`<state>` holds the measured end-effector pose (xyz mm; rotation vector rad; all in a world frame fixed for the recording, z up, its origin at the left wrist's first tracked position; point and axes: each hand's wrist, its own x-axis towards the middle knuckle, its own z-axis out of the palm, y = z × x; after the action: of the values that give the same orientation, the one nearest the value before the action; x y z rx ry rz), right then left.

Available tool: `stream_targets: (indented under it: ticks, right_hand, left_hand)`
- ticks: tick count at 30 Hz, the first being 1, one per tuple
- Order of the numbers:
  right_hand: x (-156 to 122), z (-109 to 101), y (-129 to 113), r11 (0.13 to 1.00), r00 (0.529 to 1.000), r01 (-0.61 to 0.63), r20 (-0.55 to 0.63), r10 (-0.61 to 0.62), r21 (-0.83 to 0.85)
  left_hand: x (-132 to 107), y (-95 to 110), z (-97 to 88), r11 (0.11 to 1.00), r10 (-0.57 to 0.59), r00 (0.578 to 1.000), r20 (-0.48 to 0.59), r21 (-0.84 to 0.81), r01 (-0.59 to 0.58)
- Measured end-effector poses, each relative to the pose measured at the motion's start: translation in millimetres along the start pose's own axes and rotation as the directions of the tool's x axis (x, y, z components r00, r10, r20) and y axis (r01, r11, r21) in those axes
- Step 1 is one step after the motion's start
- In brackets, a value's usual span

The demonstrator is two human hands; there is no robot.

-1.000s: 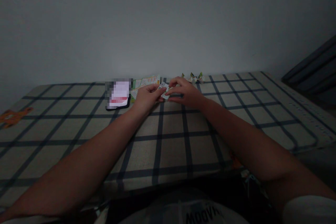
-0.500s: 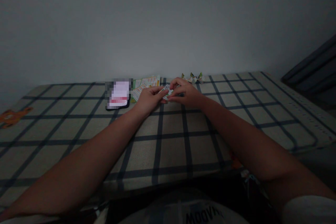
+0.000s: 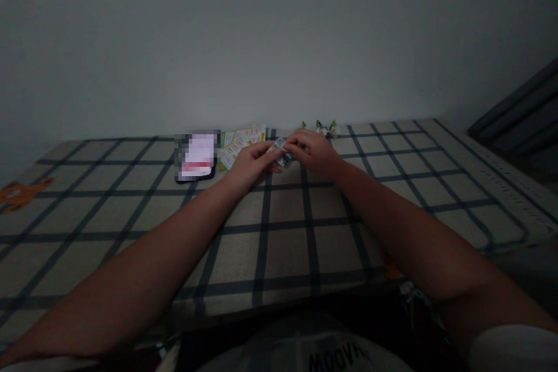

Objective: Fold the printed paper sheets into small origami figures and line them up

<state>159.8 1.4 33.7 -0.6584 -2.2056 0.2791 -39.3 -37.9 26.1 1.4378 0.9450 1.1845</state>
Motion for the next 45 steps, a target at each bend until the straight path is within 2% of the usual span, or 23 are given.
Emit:
stream_targets:
  ticks: [4, 9, 12, 15, 19, 22, 26, 33, 37, 40, 45]
  right_hand:
    - [1, 1, 3, 1.000, 0.999, 0.010, -0.049, -0.010, 0.009]
    - [0, 2, 1, 0.997, 0.990, 0.071, -0.122, -0.065, 0.040]
    - [-2, 3, 2, 0.996, 0.986, 0.031, -0.168, -0.017, 0.083]
    - [-3, 4, 5, 0.995, 0.991, -0.005, -0.132, 0.018, 0.103]
    - [-1, 4, 9, 0.990, 0.992, -0.032, -0.117, 0.049, 0.140]
    - [-1, 6, 9, 0.958, 0.977, -0.121, -0.141, 0.162, 0.261]
    - [-1, 7, 7, 0.871, 0.941, -0.279, -0.065, 0.331, 0.404]
    - [1, 10, 5, 0.780, 0.914, -0.366, 0.039, 0.404, 0.508]
    - [3, 8, 3, 0.786, 0.903, -0.371, -0.004, 0.429, 0.495]
    - [4, 6, 1, 0.788, 0.890, -0.371, -0.053, 0.453, 0.491]
    - [3, 6, 3, 0.771, 0.885, -0.354, -0.077, 0.459, 0.529]
  left_hand:
    - [-1, 0, -0.5, 0.991, 0.028, 1.000, 0.008, 0.130, -0.029]
    - [1, 0, -1.1, 0.982, 0.110, 0.994, 0.025, 0.151, -0.112]
    - [0, 1, -0.4, 0.982, 0.126, 0.992, -0.004, 0.140, -0.125]
    - [0, 0, -0.2, 0.987, 0.113, 0.993, -0.029, 0.119, -0.109]
    - [2, -2, -1.8, 0.998, 0.064, 0.997, -0.034, -0.012, -0.064]
    - [3, -3, -2.6, 0.995, 0.057, 0.997, -0.044, -0.081, -0.060]
    - [4, -3, -1.8, 0.992, 0.117, 0.992, -0.040, -0.031, -0.118]
    - [6, -5, -2.8, 0.989, 0.146, 0.986, -0.086, 0.003, -0.146]
    - [8, -6, -2.4, 0.986, 0.160, 0.983, -0.090, 0.051, -0.156]
    - [10, -8, -3.4, 0.981, 0.188, 0.971, -0.145, 0.083, -0.177]
    - [9, -4, -7.3, 0.980, 0.160, 0.970, -0.183, 0.148, -0.134]
